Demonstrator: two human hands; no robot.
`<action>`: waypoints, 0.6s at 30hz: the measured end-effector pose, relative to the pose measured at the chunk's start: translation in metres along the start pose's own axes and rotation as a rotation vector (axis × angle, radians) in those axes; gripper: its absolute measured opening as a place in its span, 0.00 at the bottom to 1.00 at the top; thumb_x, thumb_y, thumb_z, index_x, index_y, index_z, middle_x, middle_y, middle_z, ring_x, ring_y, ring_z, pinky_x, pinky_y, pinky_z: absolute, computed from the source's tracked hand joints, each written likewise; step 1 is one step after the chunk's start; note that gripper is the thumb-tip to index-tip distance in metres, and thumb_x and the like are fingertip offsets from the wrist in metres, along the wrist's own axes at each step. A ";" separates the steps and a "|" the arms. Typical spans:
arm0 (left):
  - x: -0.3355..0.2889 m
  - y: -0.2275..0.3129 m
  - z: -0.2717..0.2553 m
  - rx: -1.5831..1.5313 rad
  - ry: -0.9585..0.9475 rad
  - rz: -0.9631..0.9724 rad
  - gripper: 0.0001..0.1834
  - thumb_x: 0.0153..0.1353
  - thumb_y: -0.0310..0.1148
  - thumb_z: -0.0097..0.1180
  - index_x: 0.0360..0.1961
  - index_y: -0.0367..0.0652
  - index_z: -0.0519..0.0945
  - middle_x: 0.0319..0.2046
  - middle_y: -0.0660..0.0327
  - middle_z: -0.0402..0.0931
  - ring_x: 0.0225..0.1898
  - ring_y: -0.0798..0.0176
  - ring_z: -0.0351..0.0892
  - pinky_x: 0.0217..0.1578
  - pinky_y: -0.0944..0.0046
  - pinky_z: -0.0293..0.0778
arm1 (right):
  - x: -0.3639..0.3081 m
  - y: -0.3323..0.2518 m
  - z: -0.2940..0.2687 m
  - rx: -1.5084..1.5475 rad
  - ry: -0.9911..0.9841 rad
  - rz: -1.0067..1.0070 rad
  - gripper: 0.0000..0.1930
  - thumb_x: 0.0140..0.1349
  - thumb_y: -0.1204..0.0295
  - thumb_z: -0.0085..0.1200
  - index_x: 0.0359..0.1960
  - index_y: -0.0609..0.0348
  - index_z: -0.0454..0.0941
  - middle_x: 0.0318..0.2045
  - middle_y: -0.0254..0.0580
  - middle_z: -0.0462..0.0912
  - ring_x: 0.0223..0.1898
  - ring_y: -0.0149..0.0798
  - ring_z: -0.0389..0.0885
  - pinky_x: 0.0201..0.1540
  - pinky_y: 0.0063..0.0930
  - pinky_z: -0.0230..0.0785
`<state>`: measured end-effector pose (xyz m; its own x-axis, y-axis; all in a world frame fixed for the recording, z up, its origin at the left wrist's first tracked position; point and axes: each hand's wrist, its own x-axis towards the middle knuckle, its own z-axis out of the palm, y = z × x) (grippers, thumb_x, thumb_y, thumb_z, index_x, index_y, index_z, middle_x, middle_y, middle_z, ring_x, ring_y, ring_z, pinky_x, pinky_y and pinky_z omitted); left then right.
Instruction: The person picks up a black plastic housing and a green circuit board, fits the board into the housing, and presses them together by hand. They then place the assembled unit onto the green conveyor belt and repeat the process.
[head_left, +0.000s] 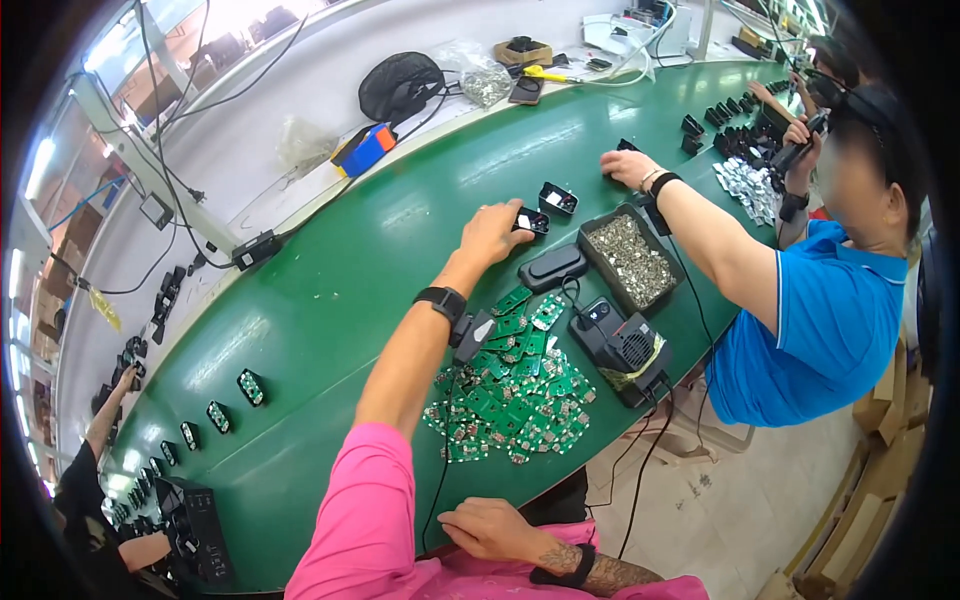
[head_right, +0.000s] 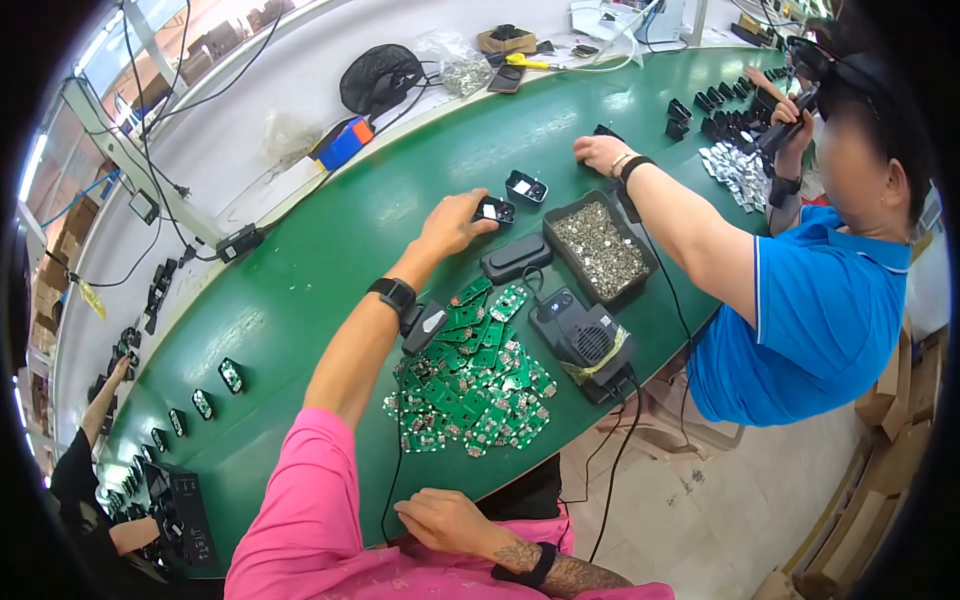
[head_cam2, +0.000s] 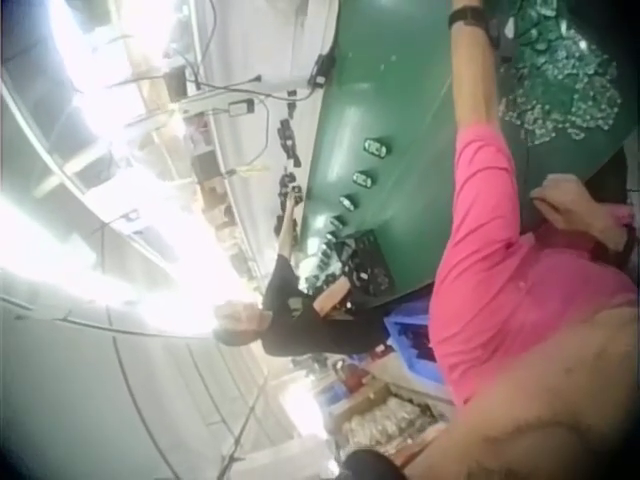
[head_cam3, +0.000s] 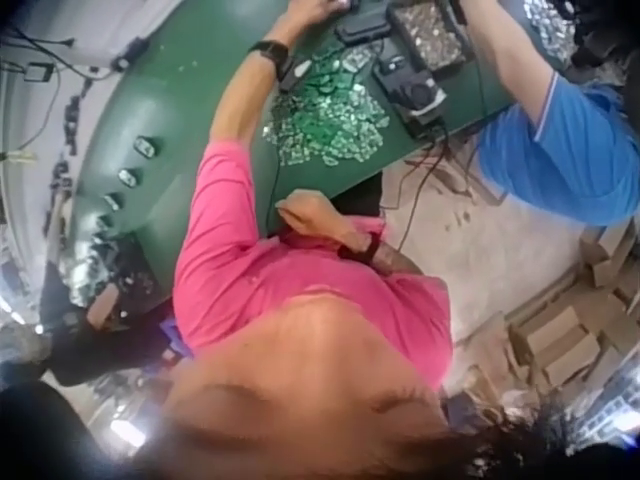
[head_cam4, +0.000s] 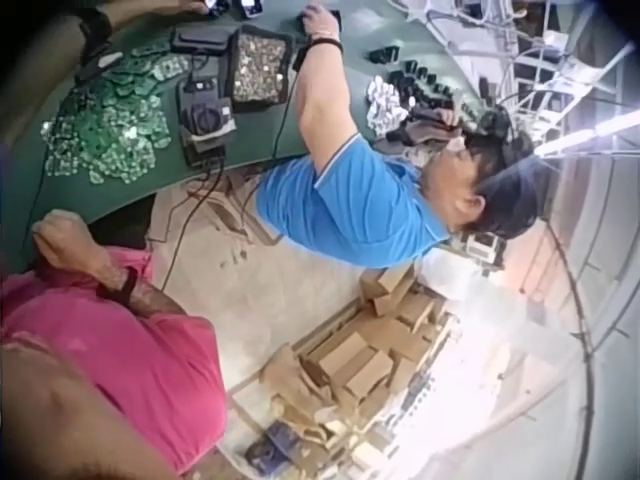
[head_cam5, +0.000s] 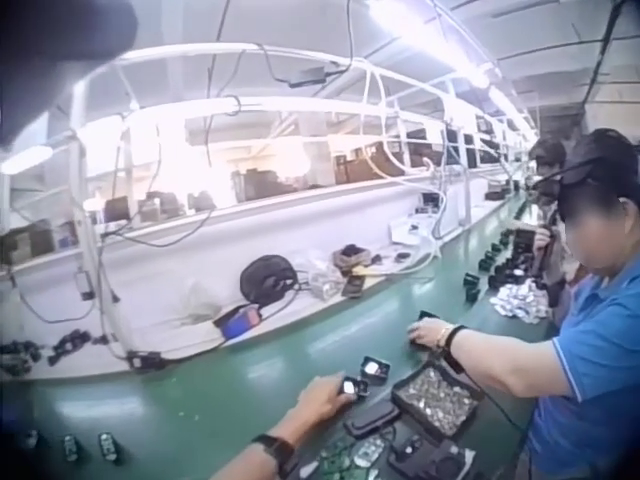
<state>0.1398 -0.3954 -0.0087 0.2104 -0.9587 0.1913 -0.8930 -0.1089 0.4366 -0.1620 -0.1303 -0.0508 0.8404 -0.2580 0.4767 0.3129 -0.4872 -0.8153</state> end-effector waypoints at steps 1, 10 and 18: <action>-0.001 0.001 0.000 0.039 0.024 -0.038 0.30 0.56 0.47 0.67 0.53 0.39 0.75 0.42 0.44 0.80 0.48 0.40 0.78 0.47 0.47 0.74 | -0.001 0.002 0.000 0.021 0.001 -0.023 0.07 0.57 0.76 0.61 0.37 0.61 0.80 0.22 0.40 0.75 0.24 0.43 0.77 0.27 0.36 0.71; -0.092 -0.012 -0.070 -0.331 0.192 -0.106 0.27 0.54 0.40 0.70 0.50 0.35 0.76 0.41 0.50 0.81 0.45 0.55 0.82 0.43 0.57 0.77 | 0.010 0.004 -0.011 -0.004 -0.040 -0.041 0.08 0.52 0.80 0.61 0.36 0.62 0.80 0.22 0.37 0.75 0.24 0.41 0.76 0.27 0.35 0.70; -0.324 -0.001 -0.087 -1.030 0.337 -0.509 0.43 0.53 0.49 0.72 0.61 0.40 0.62 0.50 0.52 0.71 0.49 0.55 0.80 0.50 0.47 0.81 | 0.037 -0.012 -0.014 -0.535 -0.047 0.240 0.26 0.54 0.68 0.65 0.54 0.68 0.76 0.23 0.38 0.71 0.25 0.40 0.72 0.25 0.33 0.66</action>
<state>0.1075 -0.0613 0.0055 0.6782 -0.7329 -0.0541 0.0290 -0.0468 0.9985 -0.1403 -0.1457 -0.0188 0.8829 -0.3816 0.2737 -0.1451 -0.7760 -0.6138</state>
